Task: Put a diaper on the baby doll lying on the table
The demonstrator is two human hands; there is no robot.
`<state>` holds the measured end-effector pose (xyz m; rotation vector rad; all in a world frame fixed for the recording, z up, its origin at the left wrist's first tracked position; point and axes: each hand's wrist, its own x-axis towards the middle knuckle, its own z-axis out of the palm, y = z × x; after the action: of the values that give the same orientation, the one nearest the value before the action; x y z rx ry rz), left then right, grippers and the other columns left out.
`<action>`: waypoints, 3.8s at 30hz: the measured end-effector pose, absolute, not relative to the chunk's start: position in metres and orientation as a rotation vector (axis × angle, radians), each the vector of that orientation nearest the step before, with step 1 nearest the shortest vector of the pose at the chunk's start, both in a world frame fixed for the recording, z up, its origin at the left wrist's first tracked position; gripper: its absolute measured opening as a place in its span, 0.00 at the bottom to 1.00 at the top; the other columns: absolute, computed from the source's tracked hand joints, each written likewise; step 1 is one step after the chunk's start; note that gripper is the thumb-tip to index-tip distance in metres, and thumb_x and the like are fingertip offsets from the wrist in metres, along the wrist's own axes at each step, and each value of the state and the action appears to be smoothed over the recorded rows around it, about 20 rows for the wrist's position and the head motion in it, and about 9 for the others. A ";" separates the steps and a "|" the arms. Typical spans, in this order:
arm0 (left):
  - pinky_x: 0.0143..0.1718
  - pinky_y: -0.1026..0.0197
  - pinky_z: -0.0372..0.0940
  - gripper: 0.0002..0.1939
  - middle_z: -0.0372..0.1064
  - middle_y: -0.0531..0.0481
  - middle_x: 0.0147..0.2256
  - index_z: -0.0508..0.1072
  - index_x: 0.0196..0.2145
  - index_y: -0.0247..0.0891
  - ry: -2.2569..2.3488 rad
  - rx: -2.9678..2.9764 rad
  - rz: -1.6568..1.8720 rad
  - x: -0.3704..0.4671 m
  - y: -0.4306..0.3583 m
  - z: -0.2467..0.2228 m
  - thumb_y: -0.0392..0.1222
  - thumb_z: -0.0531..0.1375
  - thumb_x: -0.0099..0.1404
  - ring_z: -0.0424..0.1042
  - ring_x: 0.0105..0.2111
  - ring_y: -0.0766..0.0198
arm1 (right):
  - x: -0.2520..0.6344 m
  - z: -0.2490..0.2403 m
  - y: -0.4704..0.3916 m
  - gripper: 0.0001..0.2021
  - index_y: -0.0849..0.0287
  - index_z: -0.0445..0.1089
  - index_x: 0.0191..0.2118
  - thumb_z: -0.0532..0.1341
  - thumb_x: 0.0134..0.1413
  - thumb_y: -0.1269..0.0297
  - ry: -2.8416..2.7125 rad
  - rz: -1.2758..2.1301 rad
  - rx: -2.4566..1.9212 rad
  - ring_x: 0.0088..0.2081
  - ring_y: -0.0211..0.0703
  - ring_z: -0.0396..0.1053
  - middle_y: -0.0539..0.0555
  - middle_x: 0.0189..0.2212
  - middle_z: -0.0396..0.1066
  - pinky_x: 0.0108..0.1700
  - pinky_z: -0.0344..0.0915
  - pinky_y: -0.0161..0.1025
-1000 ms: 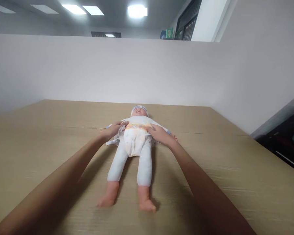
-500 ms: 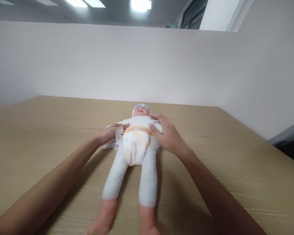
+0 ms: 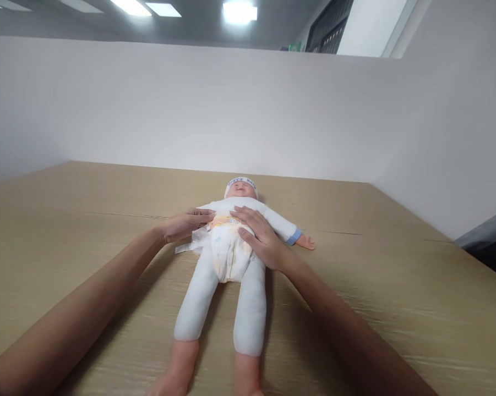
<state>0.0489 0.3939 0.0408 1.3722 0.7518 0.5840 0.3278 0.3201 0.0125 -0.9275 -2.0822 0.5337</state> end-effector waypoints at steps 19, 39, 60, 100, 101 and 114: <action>0.60 0.43 0.64 0.13 0.74 0.41 0.57 0.72 0.53 0.41 1.215 2.374 1.040 0.102 0.323 0.093 0.45 0.54 0.77 0.70 0.58 0.46 | 0.377 -0.029 0.261 0.16 0.53 0.75 0.50 0.58 0.72 0.48 -1.614 0.155 -1.486 0.45 0.56 0.78 0.59 0.45 0.81 0.53 0.71 0.54; 0.61 0.37 0.63 0.25 0.75 0.47 0.58 0.84 0.50 0.48 1.195 2.881 0.577 0.170 0.305 0.062 0.65 0.69 0.63 0.65 0.60 0.39 | 0.398 -0.037 0.271 0.21 0.53 0.68 0.27 0.71 0.52 0.43 -1.548 0.658 -1.621 0.24 0.41 0.59 0.46 0.20 0.64 0.30 0.48 0.39; 0.57 0.41 0.63 0.27 0.75 0.43 0.55 0.76 0.52 0.41 1.229 2.920 0.567 0.174 0.305 0.057 0.58 0.68 0.60 0.66 0.57 0.40 | 0.362 -0.040 0.322 0.27 0.53 0.63 0.27 0.65 0.60 0.34 -1.324 1.174 -0.968 0.27 0.39 0.57 0.46 0.23 0.62 0.32 0.55 0.39; 0.69 0.37 0.54 0.43 0.72 0.40 0.63 0.61 0.70 0.41 1.132 2.755 0.648 0.170 0.306 0.060 0.59 0.68 0.64 0.64 0.65 0.38 | 0.353 0.032 0.300 0.17 0.56 0.78 0.40 0.64 0.61 0.47 -1.458 0.809 -1.215 0.42 0.47 0.75 0.55 0.39 0.80 0.48 0.70 0.42; 0.70 0.36 0.53 0.42 0.72 0.40 0.63 0.61 0.69 0.42 1.112 2.691 0.708 0.168 0.305 0.063 0.59 0.68 0.65 0.64 0.65 0.39 | 0.356 0.035 0.300 0.17 0.56 0.78 0.40 0.63 0.62 0.46 -1.464 0.777 -1.225 0.41 0.47 0.74 0.55 0.39 0.80 0.48 0.69 0.43; 0.61 0.49 0.66 0.16 0.75 0.47 0.55 0.73 0.51 0.43 1.315 2.079 1.101 0.022 0.306 0.021 0.56 0.56 0.78 0.72 0.55 0.53 | 0.313 0.068 0.285 0.13 0.53 0.76 0.45 0.61 0.68 0.50 -1.776 0.519 -1.234 0.46 0.51 0.76 0.56 0.45 0.81 0.51 0.70 0.47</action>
<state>0.0222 0.3056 0.0214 2.0792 1.3152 1.1006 0.3126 0.2846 0.0676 -1.2339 -1.7756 0.5187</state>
